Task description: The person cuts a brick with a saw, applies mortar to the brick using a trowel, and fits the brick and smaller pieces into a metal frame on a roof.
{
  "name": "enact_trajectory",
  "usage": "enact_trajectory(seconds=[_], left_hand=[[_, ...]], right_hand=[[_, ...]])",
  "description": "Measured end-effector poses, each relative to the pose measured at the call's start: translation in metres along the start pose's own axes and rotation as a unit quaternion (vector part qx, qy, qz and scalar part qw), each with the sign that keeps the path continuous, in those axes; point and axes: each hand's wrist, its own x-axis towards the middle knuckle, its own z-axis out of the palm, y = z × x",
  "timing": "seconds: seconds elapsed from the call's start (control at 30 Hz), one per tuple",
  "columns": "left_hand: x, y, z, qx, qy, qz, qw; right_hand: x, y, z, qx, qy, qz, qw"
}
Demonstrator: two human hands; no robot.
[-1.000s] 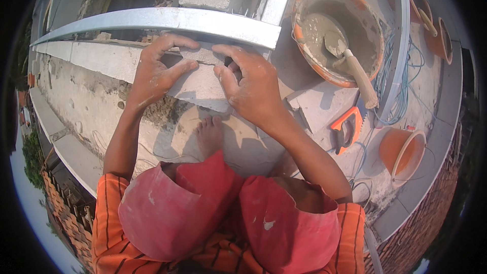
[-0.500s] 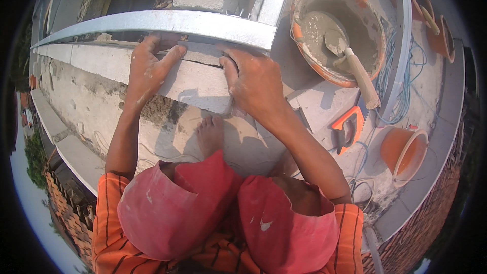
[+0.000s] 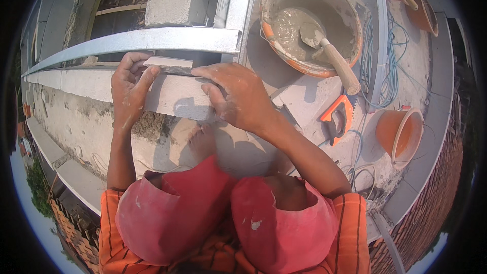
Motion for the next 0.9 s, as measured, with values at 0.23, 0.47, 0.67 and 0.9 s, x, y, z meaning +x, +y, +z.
enact_trajectory(seconds=[0.23,0.47,0.67,0.9], left_hand=[[-0.028,0.003,-0.02,-0.332,0.013,0.019,0.943],[-0.016,0.03,-0.002,-0.591,-0.119,0.014,0.798],[-0.003,0.063,0.016,-0.558,-0.173,0.032,0.811],[0.02,0.096,0.033,-0.44,-0.189,0.04,0.877]], right_hand=[[0.001,0.019,-0.134,-0.371,-0.063,0.153,0.914],[0.032,0.104,-0.171,-0.518,-0.29,0.282,0.754],[0.039,0.071,-0.196,-0.501,-0.309,0.299,0.751],[-0.026,0.025,-0.241,-0.447,-0.144,0.276,0.839]])
